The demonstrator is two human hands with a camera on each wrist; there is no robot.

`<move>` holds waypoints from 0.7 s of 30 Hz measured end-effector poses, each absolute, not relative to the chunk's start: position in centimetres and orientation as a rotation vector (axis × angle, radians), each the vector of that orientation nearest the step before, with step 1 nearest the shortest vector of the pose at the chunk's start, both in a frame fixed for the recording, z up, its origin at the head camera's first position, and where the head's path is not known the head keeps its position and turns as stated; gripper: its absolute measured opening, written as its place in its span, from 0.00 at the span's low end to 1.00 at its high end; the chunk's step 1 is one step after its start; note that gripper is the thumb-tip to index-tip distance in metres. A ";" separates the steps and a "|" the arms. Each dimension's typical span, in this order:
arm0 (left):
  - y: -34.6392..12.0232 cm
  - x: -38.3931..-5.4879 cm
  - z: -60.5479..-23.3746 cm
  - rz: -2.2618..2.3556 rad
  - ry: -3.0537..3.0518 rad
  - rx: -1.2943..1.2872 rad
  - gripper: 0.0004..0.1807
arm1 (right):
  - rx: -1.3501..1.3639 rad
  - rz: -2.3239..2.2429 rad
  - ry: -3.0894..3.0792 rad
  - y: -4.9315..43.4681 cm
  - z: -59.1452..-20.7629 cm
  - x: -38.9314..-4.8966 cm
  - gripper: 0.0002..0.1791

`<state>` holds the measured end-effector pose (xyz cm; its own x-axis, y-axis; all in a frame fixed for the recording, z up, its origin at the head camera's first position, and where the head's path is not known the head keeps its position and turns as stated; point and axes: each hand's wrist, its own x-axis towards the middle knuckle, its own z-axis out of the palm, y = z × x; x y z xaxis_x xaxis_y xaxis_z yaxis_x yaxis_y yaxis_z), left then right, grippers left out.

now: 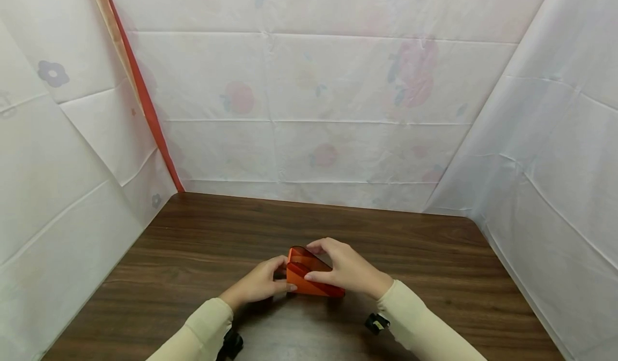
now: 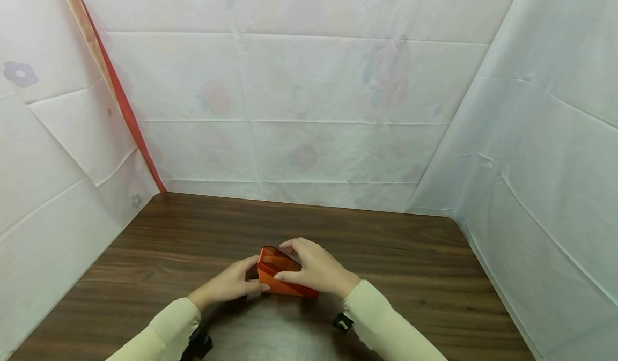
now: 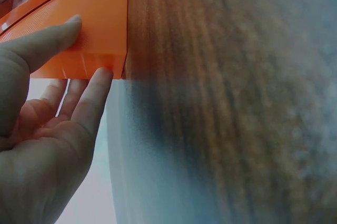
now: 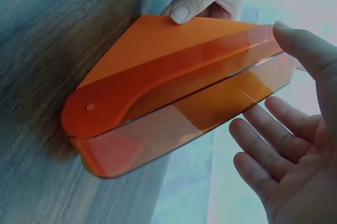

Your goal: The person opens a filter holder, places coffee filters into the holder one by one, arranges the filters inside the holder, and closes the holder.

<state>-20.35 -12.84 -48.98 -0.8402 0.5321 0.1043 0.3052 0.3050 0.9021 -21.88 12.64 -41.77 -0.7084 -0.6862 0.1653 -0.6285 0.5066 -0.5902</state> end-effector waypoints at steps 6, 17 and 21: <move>-12.9 -20.5 -49.4 1.574 2.350 0.782 0.19 | -1.116 -0.970 2.655 13.8 -41.9 -21.8 0.39; -12.9 -20.4 -49.3 1.561 2.354 0.741 0.18 | -0.989 -1.015 2.668 16.7 -42.1 -21.4 0.37; -12.9 -20.3 -49.2 1.575 2.357 0.763 0.18 | -0.976 -1.039 2.707 17.8 -42.4 -21.4 0.35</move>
<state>-20.30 -12.94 -49.18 -0.8453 0.5223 0.1122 0.3035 0.2967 0.9054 -21.38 17.75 -42.44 -0.7936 -0.5912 0.1437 -0.5355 0.5666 -0.6263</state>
